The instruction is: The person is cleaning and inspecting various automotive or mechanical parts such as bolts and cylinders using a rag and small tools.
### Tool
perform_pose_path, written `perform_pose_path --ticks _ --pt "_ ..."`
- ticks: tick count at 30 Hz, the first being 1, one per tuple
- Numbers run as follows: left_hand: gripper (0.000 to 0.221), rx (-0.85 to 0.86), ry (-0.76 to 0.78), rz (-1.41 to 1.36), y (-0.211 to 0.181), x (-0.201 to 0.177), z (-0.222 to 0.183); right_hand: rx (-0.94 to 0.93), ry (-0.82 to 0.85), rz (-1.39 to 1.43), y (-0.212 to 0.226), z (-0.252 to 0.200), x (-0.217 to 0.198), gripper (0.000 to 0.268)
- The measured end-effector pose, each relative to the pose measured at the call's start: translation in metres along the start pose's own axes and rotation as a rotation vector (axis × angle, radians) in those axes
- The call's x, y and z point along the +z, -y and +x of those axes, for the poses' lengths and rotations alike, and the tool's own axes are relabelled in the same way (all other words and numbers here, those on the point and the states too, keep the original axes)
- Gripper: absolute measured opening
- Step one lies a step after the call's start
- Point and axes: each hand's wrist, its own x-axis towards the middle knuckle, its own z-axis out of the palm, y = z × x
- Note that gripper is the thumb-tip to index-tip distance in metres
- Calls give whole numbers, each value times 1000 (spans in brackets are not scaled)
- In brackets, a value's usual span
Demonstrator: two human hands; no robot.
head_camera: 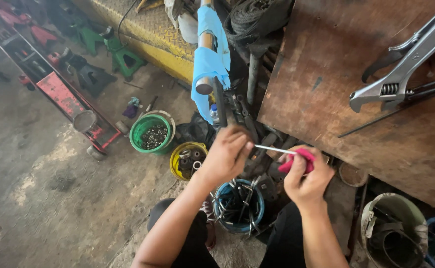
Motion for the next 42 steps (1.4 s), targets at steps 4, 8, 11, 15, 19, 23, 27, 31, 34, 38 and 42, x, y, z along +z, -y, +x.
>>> perform_pose_path --ticks 4,8,11,15,19,23,27,31,34,38,42 --pt "16 -86 110 -63 3 27 -18 2 -77 -72 -15 7 0 10" --pt "15 -171 213 -157 -15 51 -27 10 -282 314 -28 14 19 20" --pt "20 -267 245 -448 -30 66 -33 221 -353 566 -8 23 33 30" --pt "29 -396 205 -806 -23 84 -43 389 -124 690 -16 23 33 40" --pt "34 -408 187 -797 -9 83 -44 466 31 819 -20 15 28 49" --pt "33 -332 95 -645 -9 78 -39 261 101 821 -6 14 35 42" --pt "28 -259 57 -543 -8 86 -45 219 56 601 -10 15 29 28" --pt "19 -285 81 -521 -14 65 -32 219 28 431 -7 16 34 21" --pt "19 -315 4 -489 -6 62 -34 249 116 174 0 16 41 17" --pt "20 -213 138 -279 -11 26 -14 129 126 112 -6 11 45 19" --pt "15 -107 154 -134 26 9 -20 172 106 -137 -10 3 45 14"
